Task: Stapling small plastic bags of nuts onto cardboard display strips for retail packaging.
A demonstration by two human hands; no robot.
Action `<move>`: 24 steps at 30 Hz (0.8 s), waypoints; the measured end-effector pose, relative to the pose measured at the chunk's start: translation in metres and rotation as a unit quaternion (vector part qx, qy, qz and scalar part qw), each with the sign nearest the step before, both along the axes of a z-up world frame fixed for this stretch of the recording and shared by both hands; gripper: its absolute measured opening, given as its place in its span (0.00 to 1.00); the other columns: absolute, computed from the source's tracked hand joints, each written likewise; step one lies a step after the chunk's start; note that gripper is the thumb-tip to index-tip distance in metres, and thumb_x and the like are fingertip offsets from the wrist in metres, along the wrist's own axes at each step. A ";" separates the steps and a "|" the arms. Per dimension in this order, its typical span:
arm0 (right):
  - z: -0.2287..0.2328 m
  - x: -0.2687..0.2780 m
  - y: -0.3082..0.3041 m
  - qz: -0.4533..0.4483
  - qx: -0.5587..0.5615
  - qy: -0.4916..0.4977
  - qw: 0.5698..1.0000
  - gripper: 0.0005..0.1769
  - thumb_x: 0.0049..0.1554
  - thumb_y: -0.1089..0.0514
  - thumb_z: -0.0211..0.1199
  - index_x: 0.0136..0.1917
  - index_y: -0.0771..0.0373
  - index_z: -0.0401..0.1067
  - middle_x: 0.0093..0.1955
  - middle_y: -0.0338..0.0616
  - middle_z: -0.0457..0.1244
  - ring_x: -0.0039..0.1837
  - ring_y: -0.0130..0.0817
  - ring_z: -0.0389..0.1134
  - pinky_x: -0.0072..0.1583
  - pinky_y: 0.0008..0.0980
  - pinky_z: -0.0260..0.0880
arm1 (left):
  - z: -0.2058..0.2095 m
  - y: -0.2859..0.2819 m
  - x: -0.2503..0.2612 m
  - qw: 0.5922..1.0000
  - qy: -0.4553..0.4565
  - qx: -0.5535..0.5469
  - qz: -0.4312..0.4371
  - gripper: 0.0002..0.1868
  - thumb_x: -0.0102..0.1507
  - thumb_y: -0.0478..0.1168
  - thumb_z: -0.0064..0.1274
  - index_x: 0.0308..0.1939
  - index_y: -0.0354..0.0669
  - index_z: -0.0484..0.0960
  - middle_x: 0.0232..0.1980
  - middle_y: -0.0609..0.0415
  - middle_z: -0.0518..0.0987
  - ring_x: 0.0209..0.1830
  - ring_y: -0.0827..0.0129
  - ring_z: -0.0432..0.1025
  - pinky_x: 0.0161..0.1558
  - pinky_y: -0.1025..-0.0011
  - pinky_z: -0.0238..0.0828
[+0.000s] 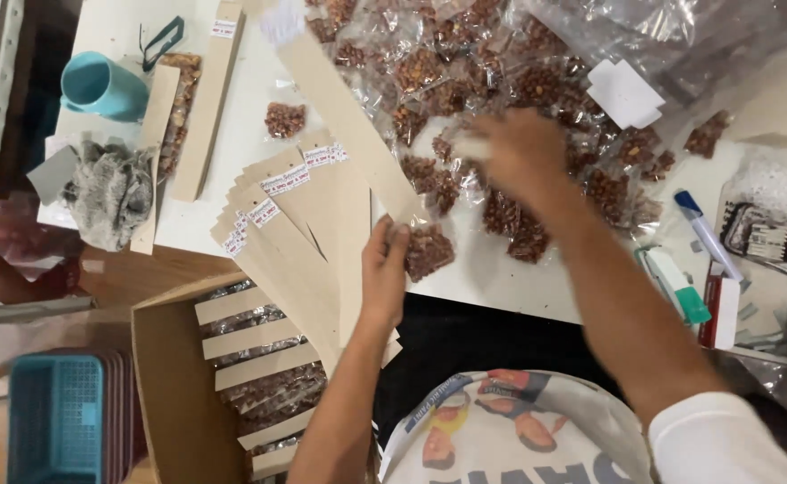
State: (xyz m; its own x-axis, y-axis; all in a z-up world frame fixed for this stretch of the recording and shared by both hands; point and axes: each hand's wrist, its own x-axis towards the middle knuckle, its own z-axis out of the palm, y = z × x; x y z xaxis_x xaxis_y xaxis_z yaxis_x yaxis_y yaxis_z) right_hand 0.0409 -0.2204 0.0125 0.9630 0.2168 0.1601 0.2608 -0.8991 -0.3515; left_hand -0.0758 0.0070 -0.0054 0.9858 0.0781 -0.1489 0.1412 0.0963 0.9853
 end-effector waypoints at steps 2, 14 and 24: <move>-0.047 0.027 -0.041 -0.072 -0.143 0.028 0.987 0.25 0.47 0.56 0.75 0.60 0.51 0.79 0.48 0.45 0.66 0.53 0.46 0.68 0.51 0.45 0.70 | 0.017 0.009 0.008 0.982 0.169 -0.078 0.002 0.37 0.71 0.49 0.48 0.77 0.31 0.56 0.77 0.30 0.59 0.78 0.44 0.55 0.74 0.46 0.52; 0.047 -0.052 0.037 0.008 0.312 0.183 0.932 0.15 0.66 0.53 0.60 0.52 0.68 0.74 0.42 0.60 0.68 0.50 0.60 0.72 0.51 0.51 0.70 | 0.086 -0.013 0.014 0.953 0.213 -0.214 -0.002 0.41 0.71 0.63 0.36 0.77 0.34 0.61 0.80 0.32 0.54 0.81 0.41 0.46 0.75 0.44 0.42; 0.051 -0.046 0.108 -0.159 0.552 0.113 0.810 0.23 0.61 0.35 0.62 0.46 0.57 0.73 0.40 0.37 0.66 0.47 0.30 0.68 0.52 0.35 0.69 | 0.036 -0.004 0.012 1.000 -0.006 -0.004 -0.013 0.21 0.73 0.48 0.48 0.28 0.45 0.79 0.23 0.63 0.66 0.29 0.78 0.60 0.32 0.76 0.66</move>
State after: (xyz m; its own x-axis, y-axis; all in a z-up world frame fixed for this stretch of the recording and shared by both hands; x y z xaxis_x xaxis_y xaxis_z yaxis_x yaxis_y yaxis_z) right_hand -0.0051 -0.1126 0.0634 0.9736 -0.2047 -0.1010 -0.1056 -0.0121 -0.9943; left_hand -0.0638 0.0027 0.0307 0.9893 0.0509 -0.1370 0.1314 0.0995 0.9863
